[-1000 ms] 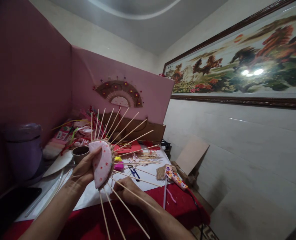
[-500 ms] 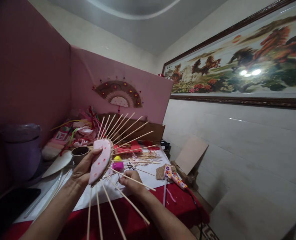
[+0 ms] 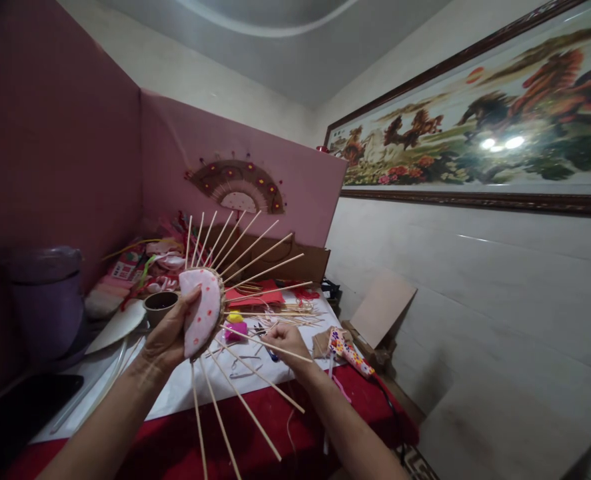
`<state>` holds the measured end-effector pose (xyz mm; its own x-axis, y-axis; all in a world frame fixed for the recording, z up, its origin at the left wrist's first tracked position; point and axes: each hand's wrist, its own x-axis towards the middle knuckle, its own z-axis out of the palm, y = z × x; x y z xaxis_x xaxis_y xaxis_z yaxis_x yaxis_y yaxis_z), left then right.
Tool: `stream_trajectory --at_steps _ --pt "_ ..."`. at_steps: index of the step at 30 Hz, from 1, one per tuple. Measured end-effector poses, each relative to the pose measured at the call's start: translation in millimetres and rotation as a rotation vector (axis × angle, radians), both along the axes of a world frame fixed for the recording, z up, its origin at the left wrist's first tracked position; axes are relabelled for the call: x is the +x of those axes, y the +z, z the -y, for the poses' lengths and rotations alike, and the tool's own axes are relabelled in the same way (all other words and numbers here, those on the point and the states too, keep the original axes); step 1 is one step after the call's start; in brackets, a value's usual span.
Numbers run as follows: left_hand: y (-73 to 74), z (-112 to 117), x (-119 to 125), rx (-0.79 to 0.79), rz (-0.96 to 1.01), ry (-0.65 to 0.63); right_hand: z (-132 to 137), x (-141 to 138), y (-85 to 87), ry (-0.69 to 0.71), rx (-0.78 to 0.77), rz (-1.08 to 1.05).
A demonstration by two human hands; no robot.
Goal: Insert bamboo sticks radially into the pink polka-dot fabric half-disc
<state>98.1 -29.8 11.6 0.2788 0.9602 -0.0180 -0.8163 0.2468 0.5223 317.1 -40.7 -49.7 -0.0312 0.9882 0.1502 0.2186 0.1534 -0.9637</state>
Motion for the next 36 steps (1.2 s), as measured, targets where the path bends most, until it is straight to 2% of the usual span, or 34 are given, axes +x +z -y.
stream_trajectory --at_steps 6,10,14,17,21,26,30,36 --pt "-3.0 -5.3 0.5 0.019 -0.002 0.066 24.1 35.2 35.8 0.073 -0.077 -0.17" --pt "-6.2 -6.5 2.5 0.036 -0.028 0.077 43.5 46.4 54.1 0.134 -0.093 -0.294" --pt "-6.1 -6.4 3.7 0.015 -0.048 0.114 57.9 48.1 66.5 0.161 -0.041 -0.319" --pt "-4.5 -5.8 3.9 -0.004 -0.043 0.138 66.6 46.2 73.4 0.153 0.04 -0.252" --pt "-2.9 -5.9 3.7 -0.016 -0.025 0.158 75.1 43.9 76.2 0.097 0.136 -0.032" --pt "-2.8 -7.2 3.3 -0.044 -0.015 0.165 81.3 43.8 70.5 0.048 0.222 0.138" --pt "-3.0 -6.7 3.2 -0.052 0.017 0.171 82.4 42.6 66.0 0.036 0.246 0.156" --pt "-1.8 -5.7 3.0 -0.072 0.027 0.152 78.3 42.6 59.3 0.024 0.249 0.038"
